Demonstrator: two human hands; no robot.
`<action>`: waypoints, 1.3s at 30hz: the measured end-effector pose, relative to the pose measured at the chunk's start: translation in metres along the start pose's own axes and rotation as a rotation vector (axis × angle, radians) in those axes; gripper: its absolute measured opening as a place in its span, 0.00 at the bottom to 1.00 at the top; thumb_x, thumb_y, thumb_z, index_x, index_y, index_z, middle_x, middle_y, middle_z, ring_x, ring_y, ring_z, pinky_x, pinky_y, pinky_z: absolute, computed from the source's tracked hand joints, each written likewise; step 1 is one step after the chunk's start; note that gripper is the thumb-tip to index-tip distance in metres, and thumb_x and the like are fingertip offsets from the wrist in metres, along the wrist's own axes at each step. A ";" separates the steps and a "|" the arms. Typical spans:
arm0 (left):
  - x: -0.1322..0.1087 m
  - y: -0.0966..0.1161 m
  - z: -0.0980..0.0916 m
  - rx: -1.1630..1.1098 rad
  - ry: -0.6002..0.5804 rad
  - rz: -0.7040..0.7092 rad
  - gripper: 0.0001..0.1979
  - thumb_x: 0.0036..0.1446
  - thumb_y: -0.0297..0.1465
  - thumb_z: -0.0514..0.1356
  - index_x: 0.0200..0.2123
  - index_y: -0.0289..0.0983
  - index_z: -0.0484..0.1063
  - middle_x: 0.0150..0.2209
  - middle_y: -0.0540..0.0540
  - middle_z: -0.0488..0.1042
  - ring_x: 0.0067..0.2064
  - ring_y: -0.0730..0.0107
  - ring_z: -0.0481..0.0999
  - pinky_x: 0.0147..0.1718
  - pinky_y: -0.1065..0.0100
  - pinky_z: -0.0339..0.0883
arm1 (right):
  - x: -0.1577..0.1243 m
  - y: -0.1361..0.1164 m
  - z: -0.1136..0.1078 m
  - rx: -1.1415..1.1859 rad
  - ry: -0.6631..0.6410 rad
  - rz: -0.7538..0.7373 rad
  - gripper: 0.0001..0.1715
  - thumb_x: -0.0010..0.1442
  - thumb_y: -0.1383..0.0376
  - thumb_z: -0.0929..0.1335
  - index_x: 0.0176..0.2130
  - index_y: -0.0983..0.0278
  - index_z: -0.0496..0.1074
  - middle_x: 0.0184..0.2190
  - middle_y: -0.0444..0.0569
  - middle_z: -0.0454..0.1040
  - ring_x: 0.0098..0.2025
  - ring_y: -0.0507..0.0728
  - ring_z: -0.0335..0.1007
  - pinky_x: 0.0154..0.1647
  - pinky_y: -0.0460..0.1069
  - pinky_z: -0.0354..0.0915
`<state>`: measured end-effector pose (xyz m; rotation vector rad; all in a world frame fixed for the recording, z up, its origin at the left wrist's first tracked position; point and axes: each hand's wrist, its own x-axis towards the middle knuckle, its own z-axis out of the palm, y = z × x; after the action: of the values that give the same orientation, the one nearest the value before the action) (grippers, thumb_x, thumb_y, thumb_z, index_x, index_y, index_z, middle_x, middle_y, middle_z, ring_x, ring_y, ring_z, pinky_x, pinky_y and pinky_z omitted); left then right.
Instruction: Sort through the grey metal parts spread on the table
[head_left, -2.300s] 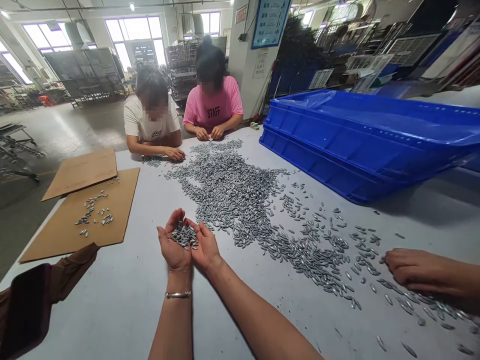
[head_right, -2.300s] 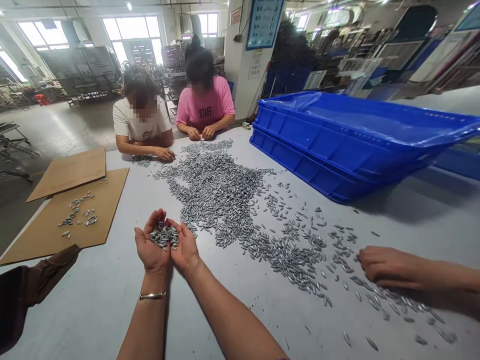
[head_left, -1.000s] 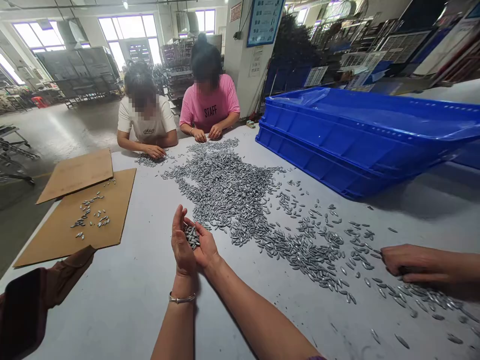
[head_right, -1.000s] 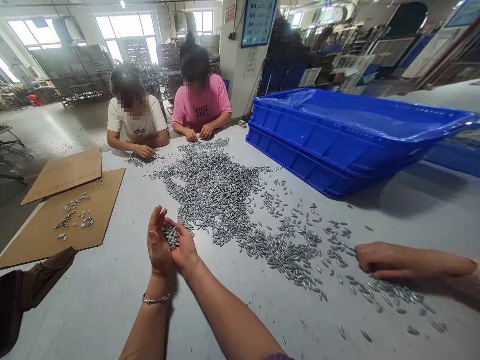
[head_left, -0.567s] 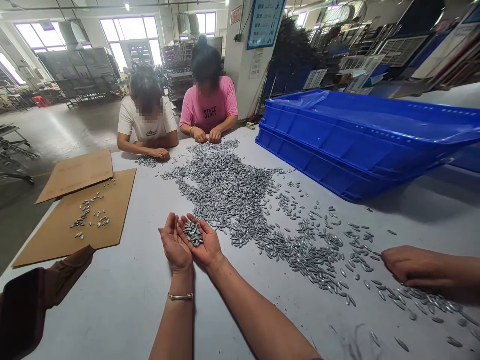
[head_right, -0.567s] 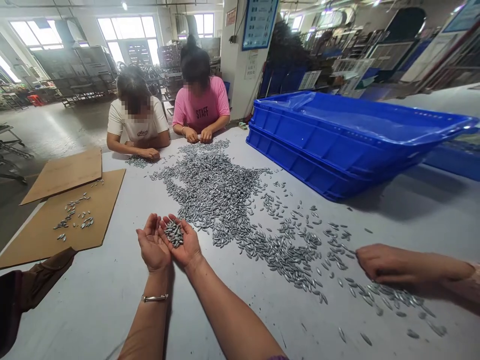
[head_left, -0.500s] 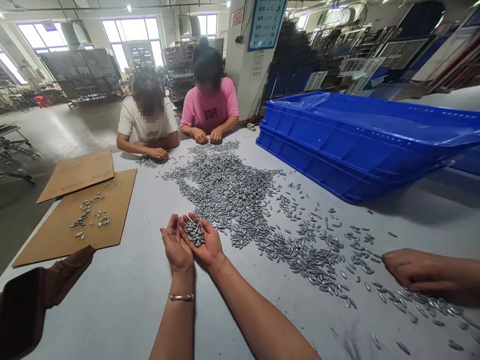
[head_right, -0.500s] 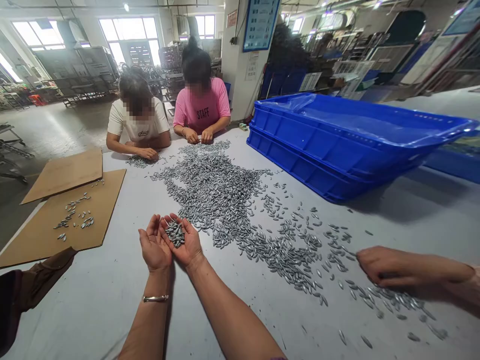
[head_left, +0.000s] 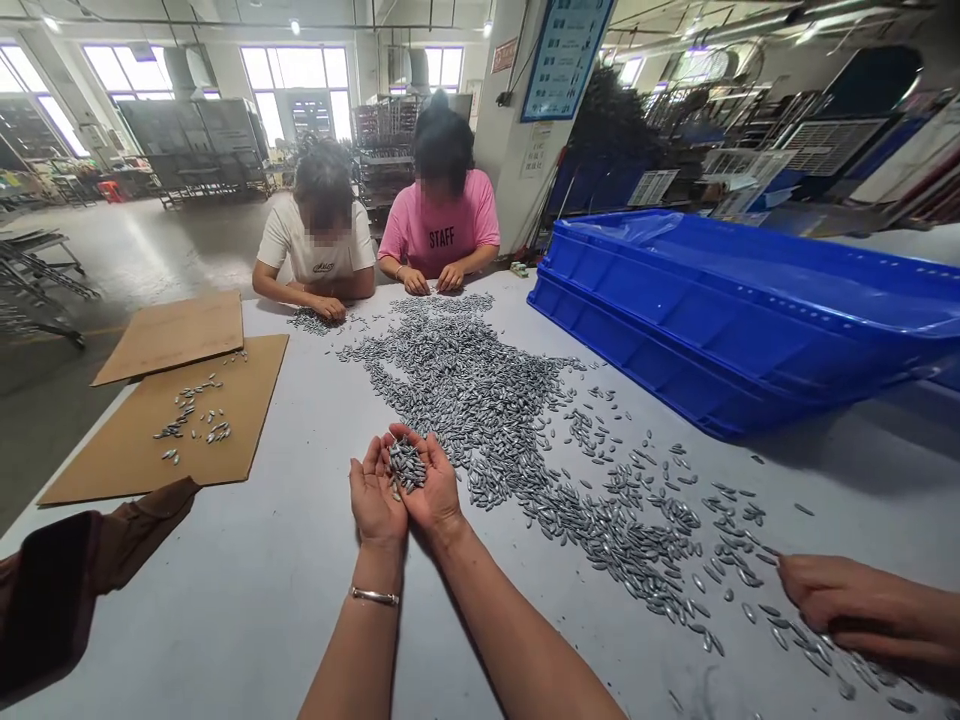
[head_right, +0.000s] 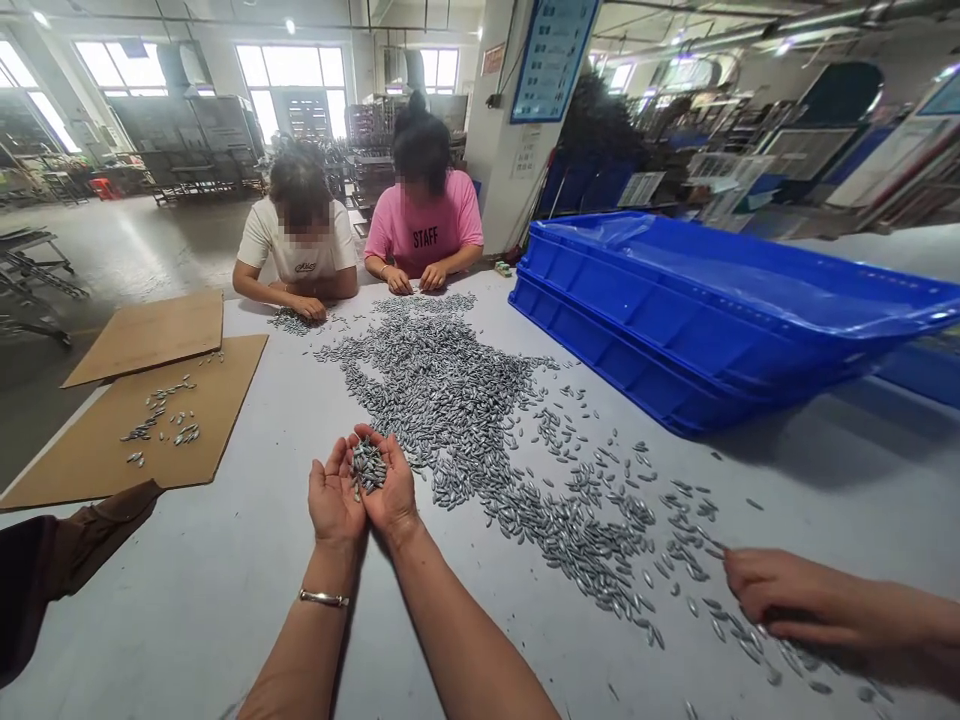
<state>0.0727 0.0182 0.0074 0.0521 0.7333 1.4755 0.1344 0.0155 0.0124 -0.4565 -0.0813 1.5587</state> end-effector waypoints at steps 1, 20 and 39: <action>0.000 0.000 -0.001 -0.014 0.000 -0.008 0.21 0.66 0.40 0.47 0.42 0.33 0.76 0.49 0.37 0.76 0.52 0.65 0.75 0.54 0.62 0.68 | -0.001 0.000 0.000 -0.017 -0.005 -0.001 0.22 0.64 0.54 0.63 0.46 0.65 0.76 0.40 0.51 0.80 0.45 0.55 0.76 0.54 0.53 0.69; 0.002 0.004 -0.004 -0.181 -0.062 -0.081 0.23 0.66 0.39 0.46 0.41 0.31 0.77 0.46 0.35 0.78 0.50 0.59 0.77 0.54 0.55 0.67 | 0.001 -0.006 -0.002 0.094 -0.020 0.044 0.24 0.63 0.52 0.63 0.44 0.68 0.77 0.44 0.53 0.80 0.45 0.57 0.76 0.55 0.53 0.68; 0.003 0.001 -0.005 -0.136 -0.052 -0.118 0.21 0.66 0.37 0.47 0.42 0.32 0.77 0.49 0.37 0.77 0.56 0.55 0.73 0.57 0.52 0.64 | -0.009 -0.001 0.011 -0.170 -0.076 -0.131 0.23 0.60 0.51 0.66 0.45 0.63 0.78 0.49 0.49 0.78 0.52 0.56 0.70 0.63 0.53 0.59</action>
<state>0.0691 0.0190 0.0032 -0.0554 0.5828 1.4025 0.1311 0.0094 0.0252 -0.5149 -0.2984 1.4462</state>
